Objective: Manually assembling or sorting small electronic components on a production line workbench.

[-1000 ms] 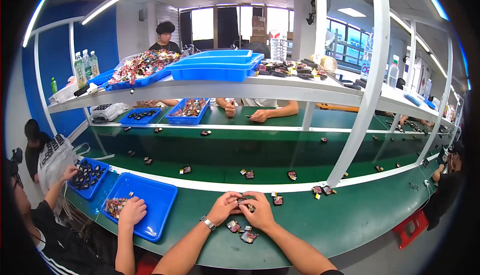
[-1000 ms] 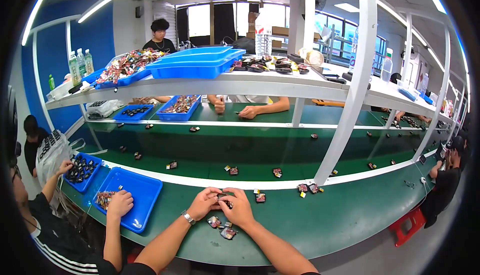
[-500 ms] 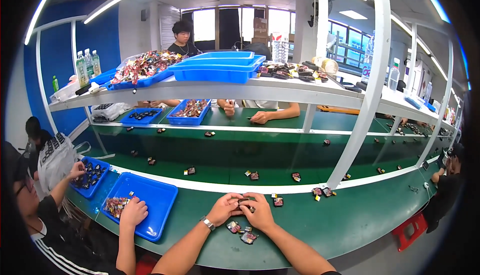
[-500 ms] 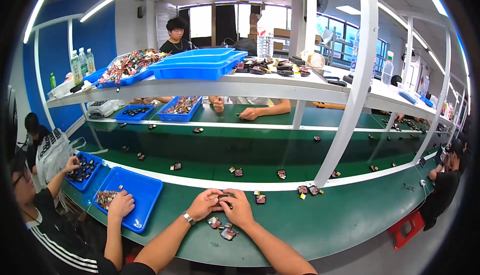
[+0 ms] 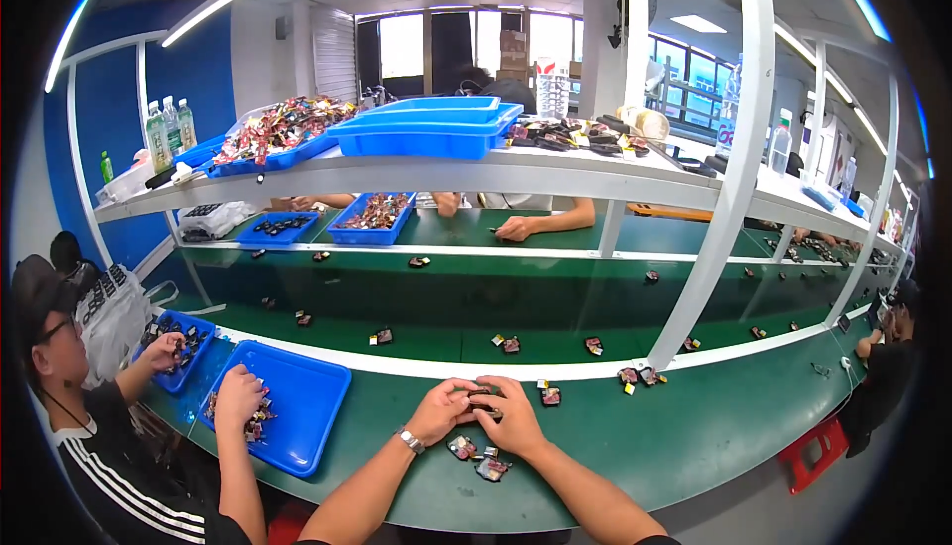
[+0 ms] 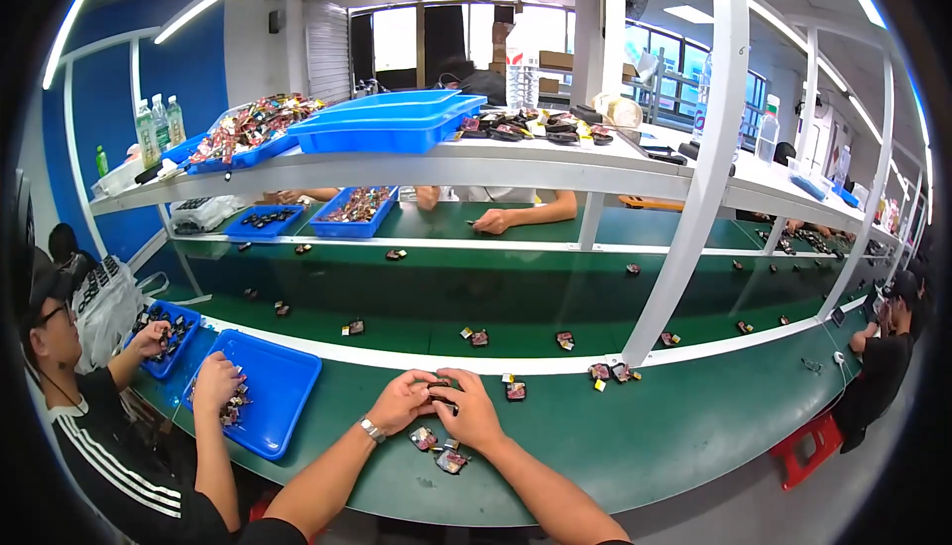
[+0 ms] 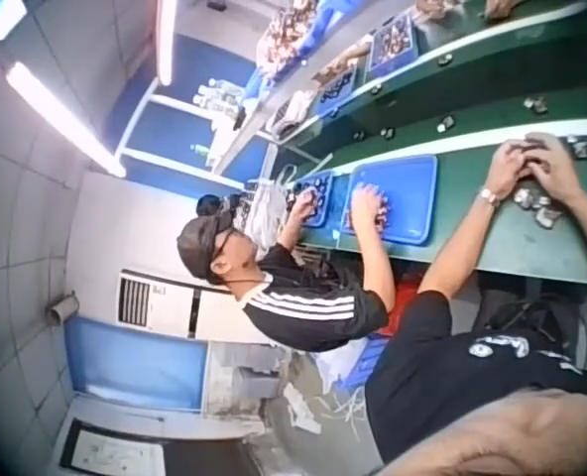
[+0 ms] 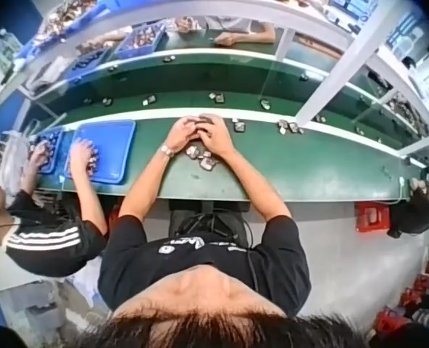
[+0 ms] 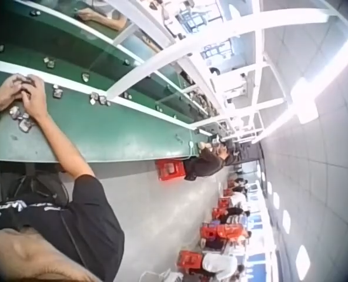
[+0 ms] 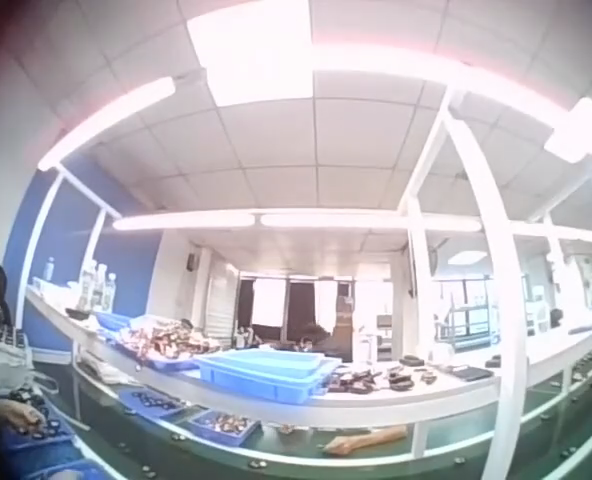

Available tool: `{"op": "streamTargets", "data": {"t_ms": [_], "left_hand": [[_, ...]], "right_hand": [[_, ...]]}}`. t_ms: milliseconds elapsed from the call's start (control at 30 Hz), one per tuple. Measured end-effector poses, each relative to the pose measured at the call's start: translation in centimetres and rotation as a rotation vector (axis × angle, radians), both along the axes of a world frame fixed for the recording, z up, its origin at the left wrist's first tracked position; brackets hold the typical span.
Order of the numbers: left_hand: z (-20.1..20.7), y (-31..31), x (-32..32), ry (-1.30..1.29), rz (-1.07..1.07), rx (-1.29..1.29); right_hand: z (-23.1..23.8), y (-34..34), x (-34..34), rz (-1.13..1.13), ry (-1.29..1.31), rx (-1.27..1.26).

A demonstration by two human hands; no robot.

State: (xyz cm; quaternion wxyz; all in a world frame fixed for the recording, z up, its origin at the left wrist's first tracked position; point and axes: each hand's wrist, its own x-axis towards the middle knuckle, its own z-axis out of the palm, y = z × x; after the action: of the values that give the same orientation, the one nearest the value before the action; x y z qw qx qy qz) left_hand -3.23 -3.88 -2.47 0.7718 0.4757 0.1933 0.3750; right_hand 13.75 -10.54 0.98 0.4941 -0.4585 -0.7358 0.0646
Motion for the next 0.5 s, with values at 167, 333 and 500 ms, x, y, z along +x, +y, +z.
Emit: {"op": "streamTargets", "data": {"t_ms": [167,333,500], "left_hand": [[0.15,-0.06,0.08,-0.066,-0.033,-0.052],[0.21,-0.27,0.14,-0.087,-0.045,-0.035],[-0.08,-0.36,0.39,-0.076,-0.016,-0.058]], "right_hand": [[-0.39,0.05,0.04,-0.052,0.052,-0.009],[-0.72,0.13,-0.04,-0.047,0.085,0.003],[-0.57,0.20,-0.43,-0.046,0.146,-0.045]]}}
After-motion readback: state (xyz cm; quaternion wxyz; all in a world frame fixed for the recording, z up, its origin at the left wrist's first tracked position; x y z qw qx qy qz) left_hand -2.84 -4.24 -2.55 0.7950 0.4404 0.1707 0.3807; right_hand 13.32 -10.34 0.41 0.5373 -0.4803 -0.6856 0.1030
